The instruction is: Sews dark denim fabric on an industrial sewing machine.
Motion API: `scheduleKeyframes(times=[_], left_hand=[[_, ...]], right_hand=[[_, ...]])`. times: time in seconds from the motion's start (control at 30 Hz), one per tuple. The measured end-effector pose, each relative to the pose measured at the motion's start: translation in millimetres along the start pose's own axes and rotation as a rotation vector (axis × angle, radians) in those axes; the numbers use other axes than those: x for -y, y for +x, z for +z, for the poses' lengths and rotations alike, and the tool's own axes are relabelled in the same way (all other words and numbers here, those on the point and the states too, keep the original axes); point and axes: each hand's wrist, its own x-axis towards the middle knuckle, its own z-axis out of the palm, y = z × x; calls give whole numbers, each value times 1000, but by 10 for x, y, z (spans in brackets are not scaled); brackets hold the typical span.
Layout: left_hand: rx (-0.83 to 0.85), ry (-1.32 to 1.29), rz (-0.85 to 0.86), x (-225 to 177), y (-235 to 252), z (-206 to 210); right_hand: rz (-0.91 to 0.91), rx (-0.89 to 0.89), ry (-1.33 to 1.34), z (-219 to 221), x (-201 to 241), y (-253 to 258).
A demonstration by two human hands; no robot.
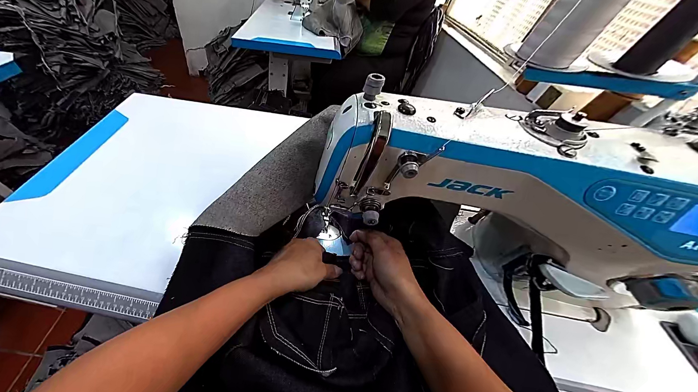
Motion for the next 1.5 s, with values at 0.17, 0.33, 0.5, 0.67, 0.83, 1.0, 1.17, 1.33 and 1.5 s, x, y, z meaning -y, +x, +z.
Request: scheduleKeyframes(times=[0.17, 0.33, 0.5, 0.67, 0.83, 1.0, 1.17, 1.33, 1.5], left_hand=[[25, 146, 42, -8, 97, -97], [56, -121, 25, 73, 76, -106], [109, -230, 4, 38, 81, -119], [63, 46, -62, -77, 158, -117], [85, 127, -24, -55, 198, -192], [-56, 97, 168, 239, 363, -479], [-122, 196, 192, 305, 566, -716], [-83, 195, 205, 319, 645, -756], [-72, 172, 222, 337, 658, -801]], right_hand=[[-127, 119, -132, -48, -50, -12], [-122, 139, -22, -101, -19, 49], [-126, 108, 38, -66, -45, 89], [-317, 243, -354, -173, -87, 69], [-735, 333, -975, -309, -102, 21], [-820, 263, -1087, -217, -149, 168], [-688, 92, -1098, -15, -86, 292], [-563, 41, -1144, 21, -20, 280], [-518, 24, -1152, 82, -24, 276]])
